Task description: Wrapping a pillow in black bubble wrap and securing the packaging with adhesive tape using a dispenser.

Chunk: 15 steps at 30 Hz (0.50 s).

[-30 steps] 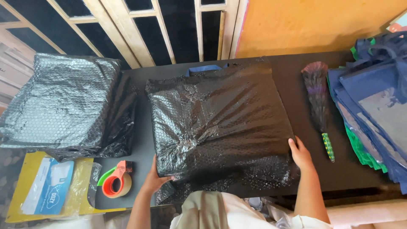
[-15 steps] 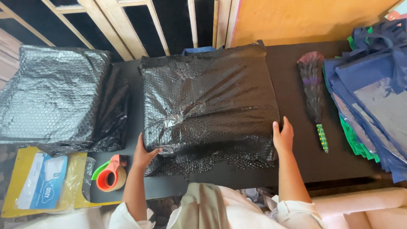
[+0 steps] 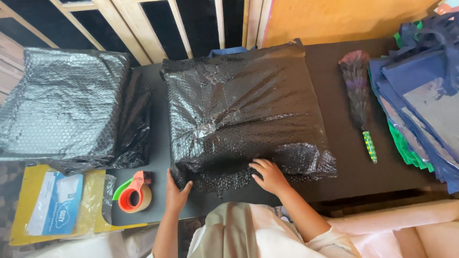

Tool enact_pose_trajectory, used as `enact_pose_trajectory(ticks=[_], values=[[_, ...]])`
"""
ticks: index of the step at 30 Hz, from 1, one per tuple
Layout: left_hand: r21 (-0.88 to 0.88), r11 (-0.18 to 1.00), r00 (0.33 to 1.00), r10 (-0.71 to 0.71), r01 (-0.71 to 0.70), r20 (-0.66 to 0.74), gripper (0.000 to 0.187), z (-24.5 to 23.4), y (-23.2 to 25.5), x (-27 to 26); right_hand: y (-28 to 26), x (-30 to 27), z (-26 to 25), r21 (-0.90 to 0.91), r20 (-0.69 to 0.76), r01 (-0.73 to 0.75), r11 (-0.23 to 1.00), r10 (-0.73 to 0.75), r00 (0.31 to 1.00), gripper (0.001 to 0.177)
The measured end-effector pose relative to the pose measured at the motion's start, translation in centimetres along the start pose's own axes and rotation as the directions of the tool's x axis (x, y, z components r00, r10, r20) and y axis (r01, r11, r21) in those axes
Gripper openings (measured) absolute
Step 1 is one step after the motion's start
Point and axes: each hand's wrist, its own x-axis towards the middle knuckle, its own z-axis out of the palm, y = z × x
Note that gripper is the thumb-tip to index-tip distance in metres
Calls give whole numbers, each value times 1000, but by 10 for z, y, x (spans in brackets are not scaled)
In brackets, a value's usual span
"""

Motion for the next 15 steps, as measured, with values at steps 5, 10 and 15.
enact_pose_trajectory(ticks=[5,10,15], values=[[296,885,853,441,-360,-280,70,-33,-33,-12,-16,16,-1,-39,201,-189,981,193,960,54],[569,763,632,610,-306,-478,47,-90,-80,-1,-49,16,-14,123,192,-272,954,246,950,29],[769,623,971,60,144,-230,101,-128,-119,12,-93,25,-19,240,363,-373,896,274,891,29]])
